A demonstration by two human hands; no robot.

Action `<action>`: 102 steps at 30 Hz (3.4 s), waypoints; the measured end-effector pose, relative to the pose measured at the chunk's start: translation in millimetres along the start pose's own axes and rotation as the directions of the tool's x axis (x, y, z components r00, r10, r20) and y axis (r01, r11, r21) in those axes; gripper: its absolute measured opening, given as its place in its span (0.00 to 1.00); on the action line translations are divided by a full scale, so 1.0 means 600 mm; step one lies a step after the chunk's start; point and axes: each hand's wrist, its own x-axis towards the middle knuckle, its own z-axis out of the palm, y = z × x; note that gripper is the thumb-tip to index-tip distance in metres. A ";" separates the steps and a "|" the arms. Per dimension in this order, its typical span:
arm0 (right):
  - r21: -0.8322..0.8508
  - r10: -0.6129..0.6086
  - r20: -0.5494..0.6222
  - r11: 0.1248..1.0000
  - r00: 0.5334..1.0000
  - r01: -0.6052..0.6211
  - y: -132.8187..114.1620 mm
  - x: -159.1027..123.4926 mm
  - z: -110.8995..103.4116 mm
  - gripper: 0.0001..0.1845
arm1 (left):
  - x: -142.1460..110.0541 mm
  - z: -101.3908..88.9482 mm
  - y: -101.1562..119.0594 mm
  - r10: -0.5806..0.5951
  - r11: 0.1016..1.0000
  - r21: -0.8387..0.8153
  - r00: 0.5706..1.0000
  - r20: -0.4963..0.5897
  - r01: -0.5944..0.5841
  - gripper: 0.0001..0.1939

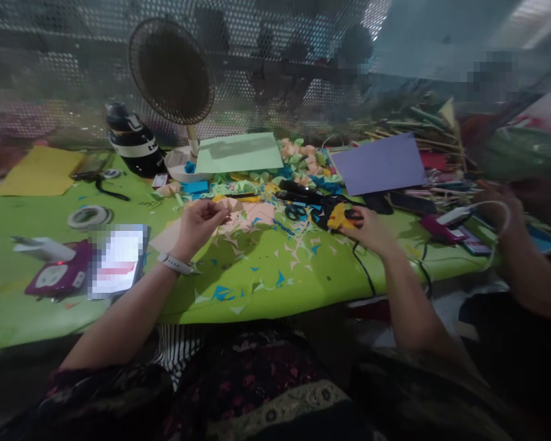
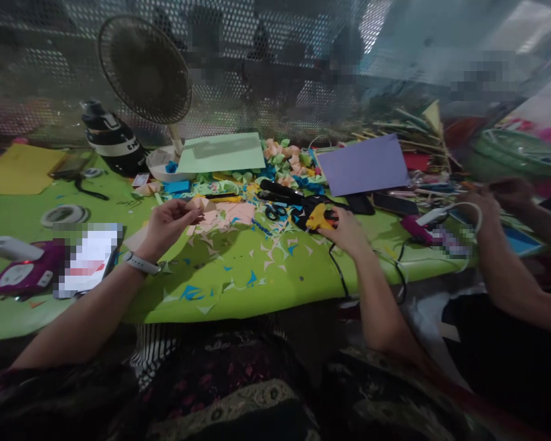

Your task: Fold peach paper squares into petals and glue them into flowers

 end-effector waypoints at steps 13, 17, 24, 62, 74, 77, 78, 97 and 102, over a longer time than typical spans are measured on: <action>0.245 -0.586 0.377 0.810 0.717 0.533 -0.319 0.013 0.064 0.11 | -0.005 0.005 0.010 -0.080 0.997 0.020 0.997 0.015 0.079 0.17; 0.186 -0.614 0.506 0.764 0.606 0.618 -0.350 0.024 0.089 0.14 | -0.002 0.004 0.004 -0.060 0.998 -0.002 0.998 0.019 0.060 0.16; 0.237 -0.632 0.517 0.754 0.577 0.613 -0.337 0.024 0.107 0.07 | -0.008 0.008 0.009 -0.118 0.993 -0.018 0.992 0.036 0.119 0.17; 0.634 -0.452 0.296 0.752 0.841 0.181 -0.348 -0.001 0.103 0.10 | -0.032 0.036 -0.001 -0.125 0.979 -0.137 0.977 0.175 0.150 0.22; 0.751 -0.485 0.361 0.658 0.797 0.060 -0.341 0.017 0.094 0.20 | -0.030 0.032 0.009 -0.128 0.971 -0.182 0.979 0.157 0.156 0.23; 0.768 -0.479 0.375 0.639 0.794 0.023 -0.343 0.013 0.096 0.18 | -0.030 0.033 0.006 -0.132 0.970 -0.184 0.979 0.155 0.160 0.23; 0.775 -0.476 0.374 0.631 0.796 0.013 -0.344 0.012 0.098 0.18 | -0.031 0.033 0.006 -0.133 0.969 -0.188 0.978 0.158 0.162 0.23; 0.821 -0.452 0.292 0.571 0.843 0.022 -0.351 0.000 0.099 0.15 | -0.036 0.035 0.014 -0.078 0.974 -0.195 0.981 0.176 0.113 0.20; 0.829 -0.433 0.203 0.554 0.878 0.081 -0.356 -0.011 0.088 0.16 | -0.037 0.035 0.006 0.012 0.988 -0.151 0.990 0.143 0.010 0.17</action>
